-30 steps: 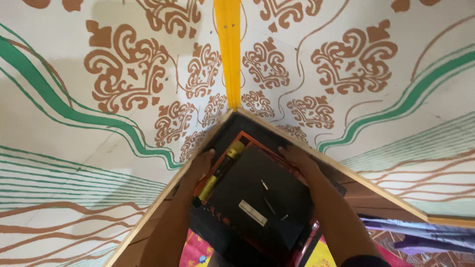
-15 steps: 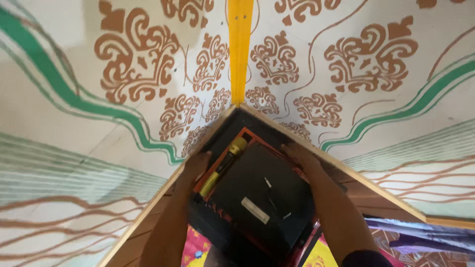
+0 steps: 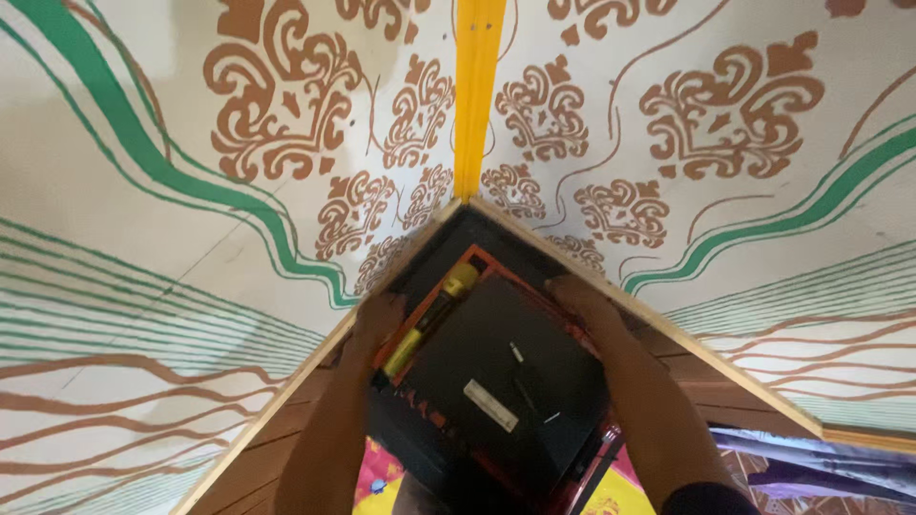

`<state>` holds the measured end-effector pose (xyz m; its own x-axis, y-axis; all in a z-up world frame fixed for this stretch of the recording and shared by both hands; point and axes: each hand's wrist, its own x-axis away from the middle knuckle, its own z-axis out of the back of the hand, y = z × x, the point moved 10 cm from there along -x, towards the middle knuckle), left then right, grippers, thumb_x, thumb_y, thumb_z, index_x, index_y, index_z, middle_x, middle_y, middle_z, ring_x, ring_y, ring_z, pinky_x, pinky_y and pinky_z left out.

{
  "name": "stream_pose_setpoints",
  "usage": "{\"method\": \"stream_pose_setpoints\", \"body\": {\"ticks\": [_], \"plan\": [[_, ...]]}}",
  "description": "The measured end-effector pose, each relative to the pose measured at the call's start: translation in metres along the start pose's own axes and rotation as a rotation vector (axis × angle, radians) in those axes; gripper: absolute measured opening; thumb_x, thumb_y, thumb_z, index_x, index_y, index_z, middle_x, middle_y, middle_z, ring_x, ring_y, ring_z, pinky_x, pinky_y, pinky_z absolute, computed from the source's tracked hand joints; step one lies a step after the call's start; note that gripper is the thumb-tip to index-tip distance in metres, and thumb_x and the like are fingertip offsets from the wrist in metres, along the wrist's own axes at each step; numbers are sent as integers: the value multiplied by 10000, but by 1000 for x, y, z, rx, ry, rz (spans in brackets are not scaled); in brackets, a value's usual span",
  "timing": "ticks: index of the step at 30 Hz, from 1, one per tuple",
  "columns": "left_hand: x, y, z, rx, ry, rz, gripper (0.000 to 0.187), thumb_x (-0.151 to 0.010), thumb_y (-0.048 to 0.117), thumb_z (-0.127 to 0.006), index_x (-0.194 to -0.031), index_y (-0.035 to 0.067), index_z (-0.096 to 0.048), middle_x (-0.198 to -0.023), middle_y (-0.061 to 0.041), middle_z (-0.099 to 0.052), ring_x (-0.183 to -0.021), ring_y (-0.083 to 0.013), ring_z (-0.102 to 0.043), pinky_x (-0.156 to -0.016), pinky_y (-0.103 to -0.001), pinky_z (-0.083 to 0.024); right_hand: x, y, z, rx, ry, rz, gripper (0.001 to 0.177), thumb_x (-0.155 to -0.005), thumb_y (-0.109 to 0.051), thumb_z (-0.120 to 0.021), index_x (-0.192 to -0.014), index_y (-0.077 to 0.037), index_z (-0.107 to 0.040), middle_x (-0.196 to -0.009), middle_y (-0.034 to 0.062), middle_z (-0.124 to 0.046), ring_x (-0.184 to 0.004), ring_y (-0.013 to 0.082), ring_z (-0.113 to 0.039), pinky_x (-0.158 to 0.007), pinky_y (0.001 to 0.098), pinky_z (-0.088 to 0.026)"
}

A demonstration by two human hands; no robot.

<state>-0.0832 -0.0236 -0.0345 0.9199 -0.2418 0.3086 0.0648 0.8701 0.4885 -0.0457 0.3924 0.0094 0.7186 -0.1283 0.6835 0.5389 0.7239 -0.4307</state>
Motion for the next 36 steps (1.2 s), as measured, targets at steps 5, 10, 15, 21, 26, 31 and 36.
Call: {"method": "stream_pose_setpoints", "body": {"ticks": [5,10,15,21,26,31,36], "plan": [[14,3,18,66,86,-22,490,-989,404,-444,-1074,27,-746,-1087,-290,-690,-1034,-492,-635,-953,-561,-473,52,-43,10,-69,-68,-69,491,-1071,-407,-453,-1079,-16,-748,-1034,233,-757,-921,373,-707,-849,496,-542],[18,-3,5,84,-60,74,575,-1042,491,-490,-1171,-33,-686,-1171,-286,-682,-1106,-455,-637,-978,-526,-505,64,-52,15,2,-50,-90,482,-1072,-402,-436,-1083,-51,-766,-1032,167,-781,-955,299,-715,-875,438,-546],[16,-14,-7,101,-121,61,464,-976,427,-520,-1112,42,-741,-1132,-246,-711,-1065,-440,-664,-950,-527,-518,22,-7,7,31,-45,-20,463,-1066,-410,-446,-1134,-52,-731,-1101,169,-740,-1009,307,-692,-904,440,-536],[-10,-34,-33,-48,-26,-76,353,-957,348,-572,-1006,42,-742,-1053,-243,-723,-1020,-431,-681,-911,-506,-549,-8,18,1,63,-38,21,454,-1058,-420,-459,-1195,-53,-688,-1184,171,-692,-1073,315,-663,-939,441,-523],[-8,-24,-22,-74,14,-157,341,-931,331,-596,-944,24,-743,-985,-240,-717,-969,-434,-676,-873,-514,-549,-8,26,-3,79,-35,45,459,-1052,-428,-469,-1246,-55,-653,-1254,173,-652,-1127,323,-640,-968,442,-512],[0,-17,-5,71,33,26,367,-964,378,-568,-1050,54,-717,-1088,-242,-714,-1045,-409,-686,-915,-482,-552,-18,36,1,98,-13,71,476,-1045,-436,-479,-1297,-56,-618,-1323,175,-612,-1181,330,-616,-997,444,-501],[43,50,36,262,-66,-39,453,-1018,434,-448,-1108,65,-695,-1159,-232,-705,-1084,-438,-633,-940,-507,-496,-32,38,-8,121,-25,106,503,-1039,-443,-489,-1348,-57,-582,-1392,177,-572,-1234,337,-593,-1026,445,-490]]}}
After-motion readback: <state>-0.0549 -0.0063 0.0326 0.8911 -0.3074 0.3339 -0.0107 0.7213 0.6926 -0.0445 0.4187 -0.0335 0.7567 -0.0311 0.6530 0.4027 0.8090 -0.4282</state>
